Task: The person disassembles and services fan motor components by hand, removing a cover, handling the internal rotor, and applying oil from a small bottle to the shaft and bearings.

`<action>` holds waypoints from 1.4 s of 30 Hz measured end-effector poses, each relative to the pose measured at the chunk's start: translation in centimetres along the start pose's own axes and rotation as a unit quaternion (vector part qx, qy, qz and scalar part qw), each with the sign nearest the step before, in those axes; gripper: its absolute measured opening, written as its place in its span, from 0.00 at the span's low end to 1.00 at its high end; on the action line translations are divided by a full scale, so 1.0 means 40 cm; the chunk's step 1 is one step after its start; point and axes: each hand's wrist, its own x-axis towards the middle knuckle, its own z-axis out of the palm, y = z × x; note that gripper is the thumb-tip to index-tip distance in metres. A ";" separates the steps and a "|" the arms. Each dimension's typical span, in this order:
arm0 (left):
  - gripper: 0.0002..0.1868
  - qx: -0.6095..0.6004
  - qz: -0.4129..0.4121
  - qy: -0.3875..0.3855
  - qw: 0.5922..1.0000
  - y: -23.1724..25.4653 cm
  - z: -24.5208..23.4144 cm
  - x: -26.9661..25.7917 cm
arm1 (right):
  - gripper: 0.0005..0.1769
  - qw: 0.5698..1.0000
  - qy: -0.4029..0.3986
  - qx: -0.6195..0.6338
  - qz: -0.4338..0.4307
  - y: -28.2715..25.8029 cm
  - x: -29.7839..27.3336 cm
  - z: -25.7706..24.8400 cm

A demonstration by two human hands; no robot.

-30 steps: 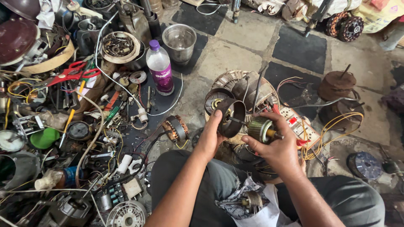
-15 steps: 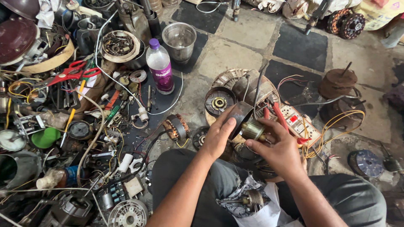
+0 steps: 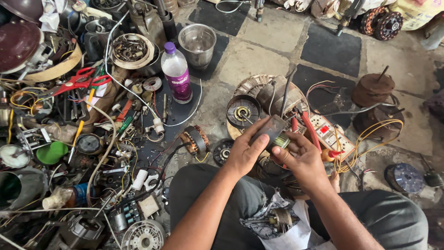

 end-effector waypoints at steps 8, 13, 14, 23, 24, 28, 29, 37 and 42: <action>0.42 0.008 -0.018 0.005 1.000 0.038 0.012 -0.005 | 0.32 0.995 -0.017 0.093 0.002 0.026 -0.003 -0.014; 0.67 0.131 0.089 0.092 0.983 0.089 0.065 -0.069 | 0.34 0.948 -0.119 0.296 -0.009 0.065 -0.028 -0.047; 0.67 0.129 0.087 0.093 0.983 0.090 0.079 -0.074 | 0.35 0.923 -0.156 0.352 -0.014 0.073 -0.033 -0.055; 0.65 -0.109 0.031 0.063 0.992 0.097 0.114 -0.079 | 0.37 0.917 -0.164 0.364 -0.005 0.120 -0.053 -0.093; 0.64 -0.111 0.032 0.056 0.992 0.098 0.113 -0.079 | 0.37 0.917 -0.165 0.364 -0.005 0.123 -0.052 -0.093; 0.60 -0.096 0.034 0.052 0.993 0.095 0.114 -0.082 | 0.37 0.919 -0.158 0.362 -0.004 0.131 -0.055 -0.100; 0.60 -0.096 0.034 0.054 0.993 0.095 0.113 -0.083 | 0.37 0.919 -0.162 0.359 -0.004 0.132 -0.056 -0.099; 0.49 0.025 0.057 0.091 0.994 0.082 0.103 -0.099 | 0.37 0.931 -0.141 0.337 -0.020 0.086 -0.063 -0.068; 0.44 -0.005 -0.036 0.232 0.972 0.057 0.056 -0.142 | 0.37 0.950 -0.125 0.277 -0.069 0.023 -0.071 -0.059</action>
